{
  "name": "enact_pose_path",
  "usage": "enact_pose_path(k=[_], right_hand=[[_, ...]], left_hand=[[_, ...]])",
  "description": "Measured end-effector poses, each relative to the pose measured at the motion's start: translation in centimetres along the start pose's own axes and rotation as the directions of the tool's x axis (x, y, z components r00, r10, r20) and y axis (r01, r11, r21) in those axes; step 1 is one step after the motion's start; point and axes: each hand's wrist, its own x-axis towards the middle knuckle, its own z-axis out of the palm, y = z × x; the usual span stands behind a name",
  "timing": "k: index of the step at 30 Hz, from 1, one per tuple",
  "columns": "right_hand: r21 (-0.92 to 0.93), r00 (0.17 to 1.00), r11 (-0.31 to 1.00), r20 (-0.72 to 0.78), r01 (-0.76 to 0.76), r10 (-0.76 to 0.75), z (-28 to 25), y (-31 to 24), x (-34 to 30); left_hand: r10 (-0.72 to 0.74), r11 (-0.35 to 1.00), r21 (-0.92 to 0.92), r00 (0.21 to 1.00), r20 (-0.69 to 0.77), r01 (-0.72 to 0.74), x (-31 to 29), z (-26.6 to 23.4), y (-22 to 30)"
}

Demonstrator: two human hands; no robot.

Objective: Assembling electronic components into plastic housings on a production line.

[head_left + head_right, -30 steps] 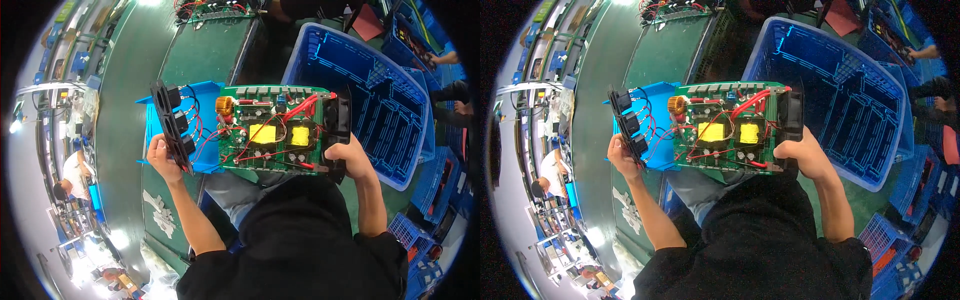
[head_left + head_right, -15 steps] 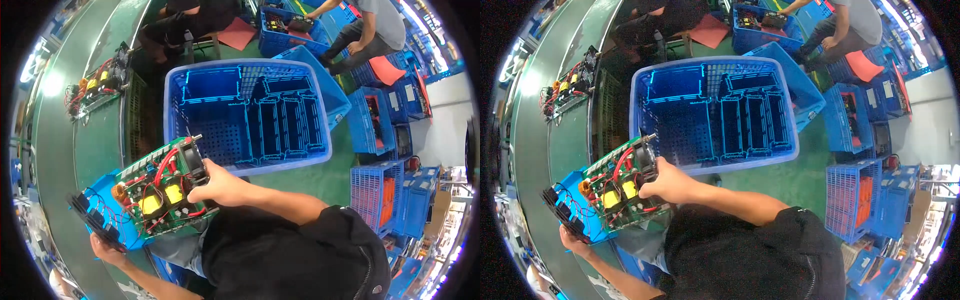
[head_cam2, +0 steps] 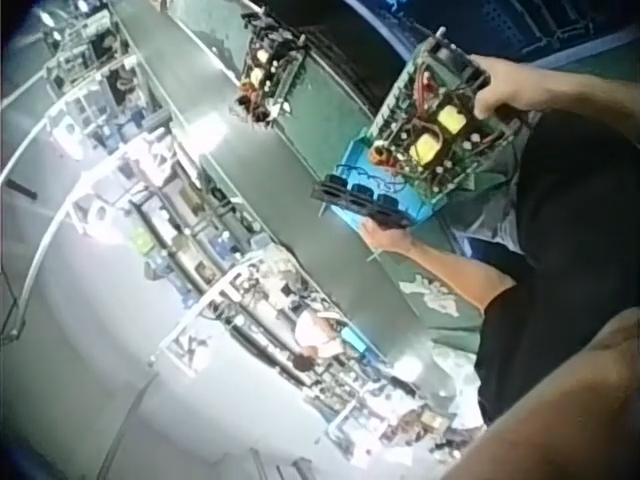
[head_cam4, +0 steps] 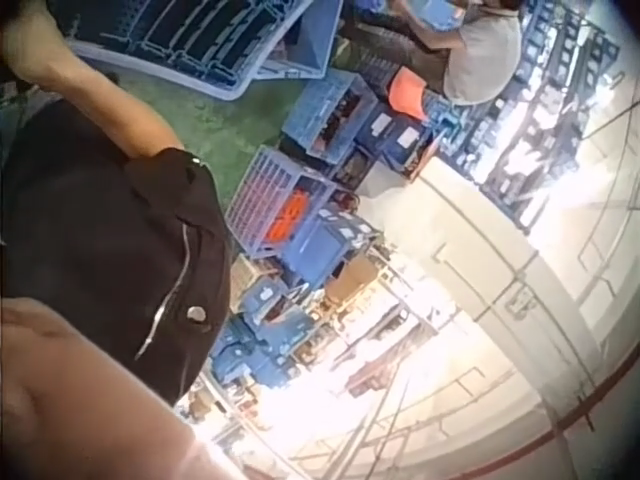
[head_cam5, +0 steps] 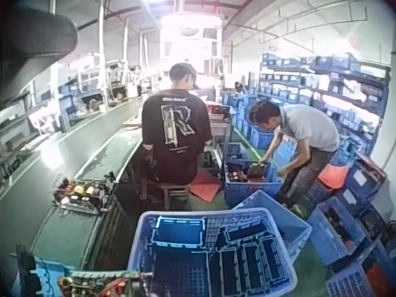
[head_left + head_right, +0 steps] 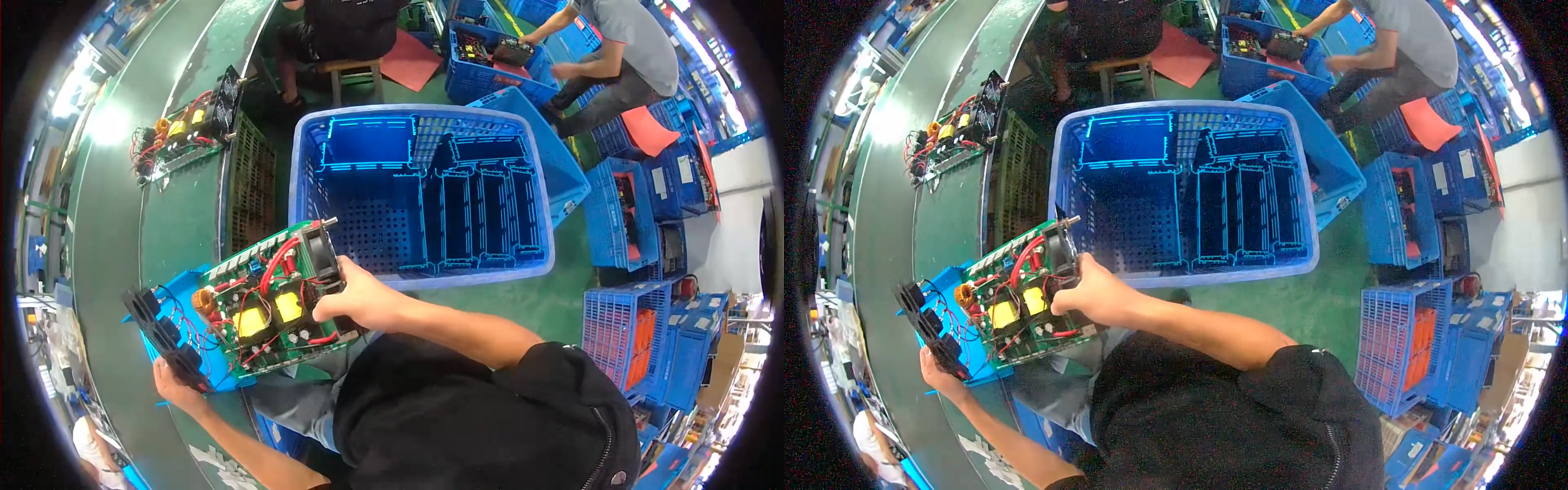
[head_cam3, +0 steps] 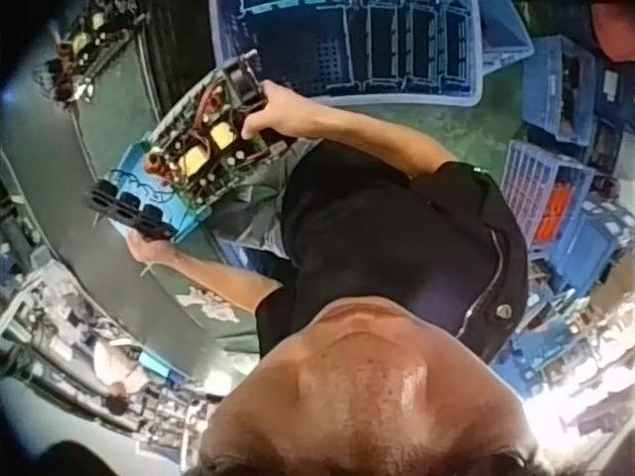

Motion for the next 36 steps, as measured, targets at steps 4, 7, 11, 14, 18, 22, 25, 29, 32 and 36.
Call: enact_pose_path(k=[4, 7, 11, 14, 18, 22, 25, 29, 32, 36], right_hand=[[0.009, 0.999, 0.999, 0.010, 0.044, -0.044, 0.8, 2.4, 1.7], [0.001, 0.998, 1.000, 0.053, -0.021, 0.020, -1.2, 2.5, 2.0], [0.097, 0.996, 0.992, 0.052, -0.077, 0.072, -1.5, 0.3, 0.3], [0.129, 0.995, 0.989, 0.080, -0.073, 0.063, -1.7, -0.6, -0.1], [0.123, 0.993, 0.987, 0.077, -0.102, 0.093, -1.2, -0.7, 0.5], [0.117, 0.998, 0.992, 0.034, -0.055, 0.051, -1.2, -1.1, 1.0], [0.084, 0.996, 0.994, 0.073, -0.063, 0.057, -1.6, -1.6, 1.0], [0.086, 0.999, 0.996, 0.051, -0.014, 0.010, -1.1, -1.4, 0.9], [0.080, 0.994, 0.997, 0.105, 0.000, -0.008, -1.6, -0.9, 1.1], [0.042, 0.994, 0.997, 0.082, -0.069, 0.065, -1.7, -0.8, 0.8]], left_hand=[[0.114, 0.939, 0.331, 0.993, -0.040, -0.094, 0.3, -3.7, -1.3], [-0.034, 0.997, 0.070, 0.999, -0.034, 0.037, 0.9, -2.2, -1.6], [-0.102, 0.969, 0.211, 0.986, -0.129, 0.127, 1.1, 1.9, 0.2], [-0.191, 0.930, 0.290, 0.970, -0.148, 0.227, 0.9, 2.1, 3.5], [-0.193, 0.881, 0.432, 0.980, -0.041, 0.192, 1.1, -0.2, 3.4], [-0.142, 0.856, 0.505, 0.990, 0.023, 0.111, 2.0, -1.7, 1.1], [-0.138, 0.859, 0.507, 0.986, 0.096, 0.071, 2.5, -3.3, 0.2], [0.250, 0.411, 0.909, 0.951, -0.183, 0.067, 3.6, -4.3, -0.5], [0.348, -0.059, 0.960, 0.907, -0.237, 0.274, 4.5, -12.3, -3.7], [-0.444, 0.678, 0.475, 0.828, -0.343, 0.561, 4.9, -13.2, -4.2]])
